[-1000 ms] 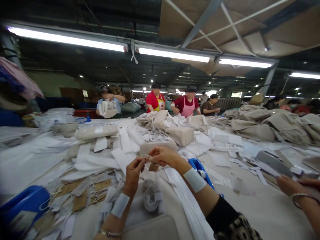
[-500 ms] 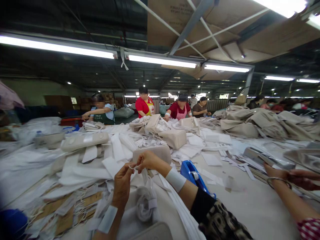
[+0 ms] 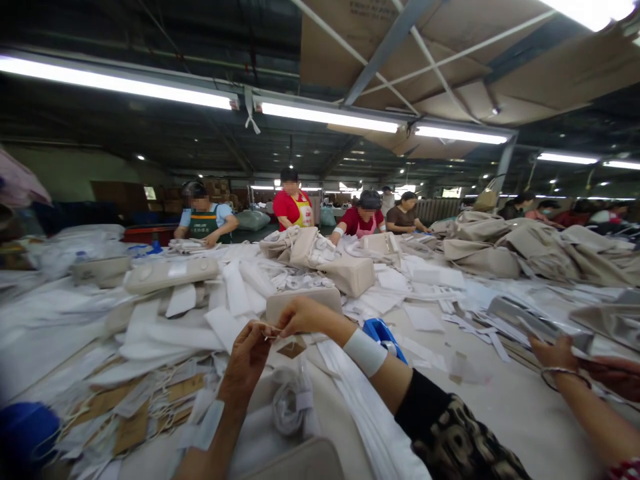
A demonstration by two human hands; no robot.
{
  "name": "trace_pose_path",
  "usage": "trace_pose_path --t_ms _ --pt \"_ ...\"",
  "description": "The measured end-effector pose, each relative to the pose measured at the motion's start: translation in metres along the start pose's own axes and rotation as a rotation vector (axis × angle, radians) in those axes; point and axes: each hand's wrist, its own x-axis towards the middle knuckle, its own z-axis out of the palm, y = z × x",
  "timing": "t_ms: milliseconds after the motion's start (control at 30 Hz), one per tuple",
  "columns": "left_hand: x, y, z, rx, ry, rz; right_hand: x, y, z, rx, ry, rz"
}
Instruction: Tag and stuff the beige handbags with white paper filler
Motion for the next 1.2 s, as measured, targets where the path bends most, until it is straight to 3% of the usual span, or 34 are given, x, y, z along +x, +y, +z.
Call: trace_pose_path --t_ms 167,300,667,933,1200 --pt "0.001 0.003 0.002 -0.117 0.006 0.003 -0.011 0.009 -0.003 0.289 0.011 -0.024" --pt "0.003 0.003 0.000 -0.176 0.033 -0.004 -0.013 0.017 0.011 0.387 0.092 -0.064" --pt "0.007 0.003 -0.007 -0.211 0.092 0.022 -0.015 0.016 0.069 0.211 0.273 -0.123" --pt "0.006 0.003 -0.010 -0.166 0.099 0.043 -0.014 0.015 0.091 0.114 0.344 -0.216" --pt "0.006 0.005 -0.012 -0.165 0.123 0.042 -0.002 0.033 0.097 0.297 0.332 -0.110"
